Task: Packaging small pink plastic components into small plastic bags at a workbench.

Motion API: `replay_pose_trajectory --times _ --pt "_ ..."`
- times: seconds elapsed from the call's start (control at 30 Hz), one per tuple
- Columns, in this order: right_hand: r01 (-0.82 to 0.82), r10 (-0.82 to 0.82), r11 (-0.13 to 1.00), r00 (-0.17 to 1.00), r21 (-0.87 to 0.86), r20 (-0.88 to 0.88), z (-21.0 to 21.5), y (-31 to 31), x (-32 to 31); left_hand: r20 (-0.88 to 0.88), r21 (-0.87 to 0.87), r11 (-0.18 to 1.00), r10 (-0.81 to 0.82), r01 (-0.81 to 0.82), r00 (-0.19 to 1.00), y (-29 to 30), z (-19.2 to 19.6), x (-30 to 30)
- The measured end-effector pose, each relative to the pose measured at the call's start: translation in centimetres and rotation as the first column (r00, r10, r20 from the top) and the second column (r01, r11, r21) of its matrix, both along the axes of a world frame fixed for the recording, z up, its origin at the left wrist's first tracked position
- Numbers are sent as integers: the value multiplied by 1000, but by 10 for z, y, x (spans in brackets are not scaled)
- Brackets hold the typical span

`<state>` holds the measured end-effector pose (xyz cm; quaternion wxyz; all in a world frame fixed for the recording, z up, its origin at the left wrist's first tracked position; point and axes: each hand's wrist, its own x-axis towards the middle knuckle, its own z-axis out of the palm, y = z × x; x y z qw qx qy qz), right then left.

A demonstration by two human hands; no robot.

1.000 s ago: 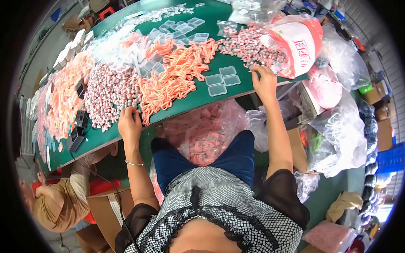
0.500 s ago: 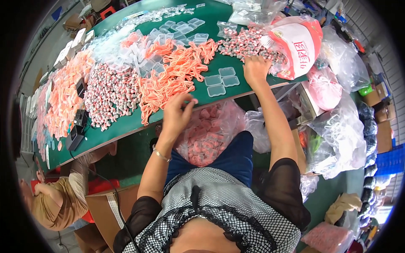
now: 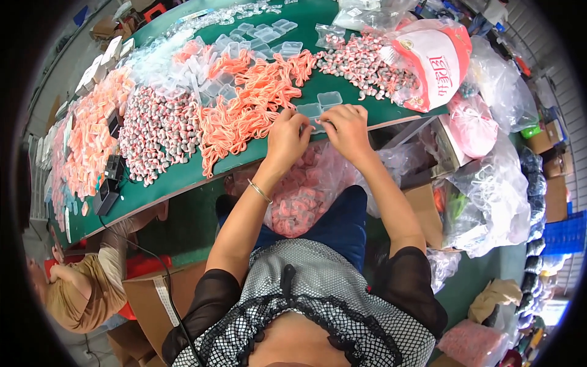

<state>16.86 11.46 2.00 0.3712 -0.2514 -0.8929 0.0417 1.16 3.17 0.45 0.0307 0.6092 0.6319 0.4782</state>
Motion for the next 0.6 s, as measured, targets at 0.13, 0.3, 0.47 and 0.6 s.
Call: replay_pose_trajectory --times 0.13,0.3,0.47,0.6 --pt "-26 23 999 996 33 83 1 0 -4 -43 20 998 52 -52 998 1 -5 3" --pt "-76 62 996 968 48 245 15 -8 -2 -84 61 996 66 -61 994 -3 -10 1" --pt "-104 110 994 980 -45 163 9 -6 3 -121 63 998 10 -3 993 -11 1 -1" --pt "-103 117 991 977 -87 178 22 2 -2 -152 41 999 -27 34 988 -10 -6 -7"
